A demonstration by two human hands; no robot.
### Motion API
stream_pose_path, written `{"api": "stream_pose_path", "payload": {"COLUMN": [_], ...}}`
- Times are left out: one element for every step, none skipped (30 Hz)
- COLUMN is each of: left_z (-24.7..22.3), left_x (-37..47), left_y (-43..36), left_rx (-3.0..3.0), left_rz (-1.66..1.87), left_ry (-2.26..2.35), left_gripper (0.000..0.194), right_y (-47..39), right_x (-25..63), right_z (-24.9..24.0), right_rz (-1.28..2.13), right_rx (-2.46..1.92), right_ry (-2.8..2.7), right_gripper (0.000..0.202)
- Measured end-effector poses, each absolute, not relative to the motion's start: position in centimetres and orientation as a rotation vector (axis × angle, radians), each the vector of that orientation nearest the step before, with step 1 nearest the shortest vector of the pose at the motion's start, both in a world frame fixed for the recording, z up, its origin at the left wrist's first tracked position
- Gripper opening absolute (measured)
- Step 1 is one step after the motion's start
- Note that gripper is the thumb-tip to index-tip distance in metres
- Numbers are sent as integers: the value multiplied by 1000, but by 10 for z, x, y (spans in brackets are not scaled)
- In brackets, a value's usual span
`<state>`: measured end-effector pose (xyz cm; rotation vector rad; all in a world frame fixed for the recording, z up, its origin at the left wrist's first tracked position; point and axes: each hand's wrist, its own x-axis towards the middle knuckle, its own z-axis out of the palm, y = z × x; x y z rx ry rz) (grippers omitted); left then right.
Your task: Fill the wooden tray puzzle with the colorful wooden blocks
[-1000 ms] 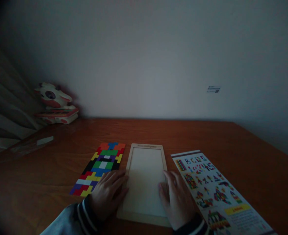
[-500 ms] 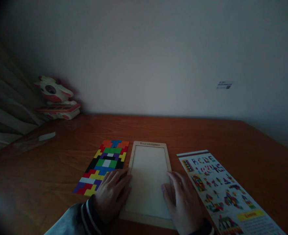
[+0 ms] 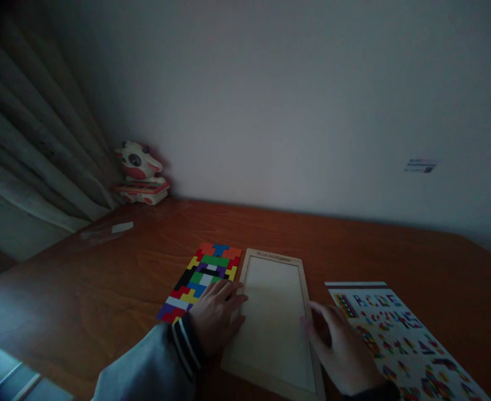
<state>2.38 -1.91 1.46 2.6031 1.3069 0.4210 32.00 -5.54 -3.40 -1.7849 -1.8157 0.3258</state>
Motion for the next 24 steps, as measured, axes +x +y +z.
{"api": "stream_pose_path", "payload": {"left_z": [19,23,27,29,31,31,31,30,29,27,26,24,23,23,23,23,23,23,24,25,26,27,29,31], "left_x": [23,22,21,20,19,16,13,8,3,-3,-10,-17,-24,-30,-34,-38,-40,-40,-39,-37,-34,-31,-29,-27], "left_y": [-12,-5,2,8,12,15,17,17,18,18,18,18,19,19,20,20,20,19,18,16,13,11,8,5], "left_rx": [2627,2651,2675,2699,2721,2738,2747,2752,2756,2761,2767,2776,2789,2802,2813,2824,2834,2841,2844,2841,2832,2819,2799,2772], "left_rz": [360,303,267,248,253,274,302,332,357,376,394,413,433,453,466,466,453,432,410,385,358,328,291,255], "left_ry": [1272,1240,1234,1244,1269,1301,1336,1368,1391,1406,1416,1414,1398,1369,1334,1291,1248,1215,1203,1204,1214,1222,1213,1186], "left_gripper": [34,35,34,32,28,25,24,23,24,25,27,28,29,28,27,25,23,20,18,16,16,15,16,16], "right_y": [-53,-51,-49,-48,-47,-47,-46,-47,-47,-48,-49,-50,-50,-51,-52,-53,-54,-55,-56,-58,-59,-60,-61,-62], "right_x": [324,326,327,328,328,327,326,324,322,320,318,315,313,310,308,306,304,303,303,302,302,303,303,304], "right_z": [-29,-25,-20,-16,-13,-10,-9,-8,-9,-10,-12,-13,-14,-15,-16,-16,-16,-17,-18,-19,-22,-24,-27,-29], "right_rz": [379,423,447,454,448,431,421,418,434,472,520,575,628,670,697,714,730,743,754,764,772,775,773,772], "right_rx": [-1784,-1779,-1772,-1760,-1748,-1735,-1727,-1725,-1726,-1727,-1721,-1704,-1680,-1648,-1617,-1594,-1579,-1575,-1578,-1590,-1604,-1616,-1622,-1622], "right_ry": [-1808,-1804,-1793,-1778,-1763,-1740,-1719,-1691,-1657,-1615,-1559,-1497,-1433,-1371,-1311,-1259,-1218,-1181,-1148,-1121,-1100,-1086,-1077,-1071], "right_gripper": [41,40,40,40,40,40,41,41,42,43,44,44,45,46,47,48,49,50,51,51,51,50,49,47]}}
